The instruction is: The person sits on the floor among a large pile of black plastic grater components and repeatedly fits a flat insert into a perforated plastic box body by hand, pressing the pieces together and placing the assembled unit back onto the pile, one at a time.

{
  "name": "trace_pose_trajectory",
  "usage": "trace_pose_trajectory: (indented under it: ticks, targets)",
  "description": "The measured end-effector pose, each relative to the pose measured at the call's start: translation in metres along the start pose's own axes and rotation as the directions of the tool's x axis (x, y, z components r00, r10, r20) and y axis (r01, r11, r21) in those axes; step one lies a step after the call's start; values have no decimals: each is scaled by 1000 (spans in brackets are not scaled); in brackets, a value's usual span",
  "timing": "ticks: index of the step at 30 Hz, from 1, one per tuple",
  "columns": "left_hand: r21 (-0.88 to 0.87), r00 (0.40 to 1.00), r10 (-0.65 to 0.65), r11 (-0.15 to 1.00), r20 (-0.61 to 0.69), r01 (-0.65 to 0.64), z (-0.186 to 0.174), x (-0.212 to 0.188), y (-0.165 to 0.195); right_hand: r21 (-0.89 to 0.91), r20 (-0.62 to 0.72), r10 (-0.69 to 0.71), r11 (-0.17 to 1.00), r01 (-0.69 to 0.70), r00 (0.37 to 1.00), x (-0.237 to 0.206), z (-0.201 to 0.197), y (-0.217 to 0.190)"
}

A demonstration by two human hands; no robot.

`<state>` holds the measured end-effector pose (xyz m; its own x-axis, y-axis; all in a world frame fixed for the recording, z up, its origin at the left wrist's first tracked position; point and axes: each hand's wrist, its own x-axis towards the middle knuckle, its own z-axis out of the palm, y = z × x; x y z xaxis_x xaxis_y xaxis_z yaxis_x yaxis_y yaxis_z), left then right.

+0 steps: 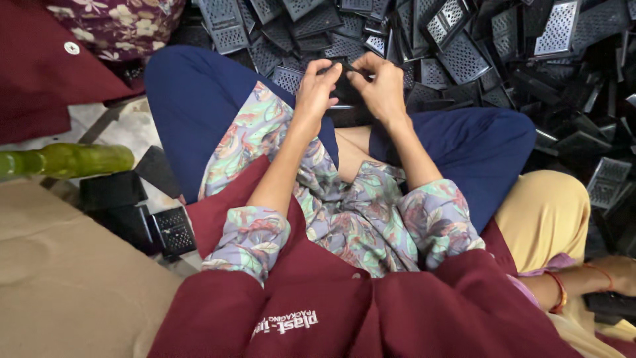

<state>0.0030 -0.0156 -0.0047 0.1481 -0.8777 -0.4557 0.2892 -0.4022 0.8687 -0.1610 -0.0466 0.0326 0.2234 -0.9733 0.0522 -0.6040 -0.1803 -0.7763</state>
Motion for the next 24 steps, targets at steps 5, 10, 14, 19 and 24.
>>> trace_pose_trajectory:
  ticks: [5,10,14,19,24]
  targets:
    - [-249,971,218,950,98,-189,0,0,-2,70,172,-184,982,174,968,-24,-8,-36]
    - [-338,960,223,928,169,-156,-5,-11,8,-43,119,-309,948,316,944,-23,-14,-43]
    - [-509,952,244,853,188,-118,-6,-18,19,154,-20,-28,988,31,999,3,-43,-18]
    - [-334,969,155,939,189,-85,0,-18,18,-147,-506,27,982,-116,862,70,-102,53]
    - [-216,977,90,975,192,-48,2,-12,16,-519,-382,-52,838,-168,923,92,-94,107]
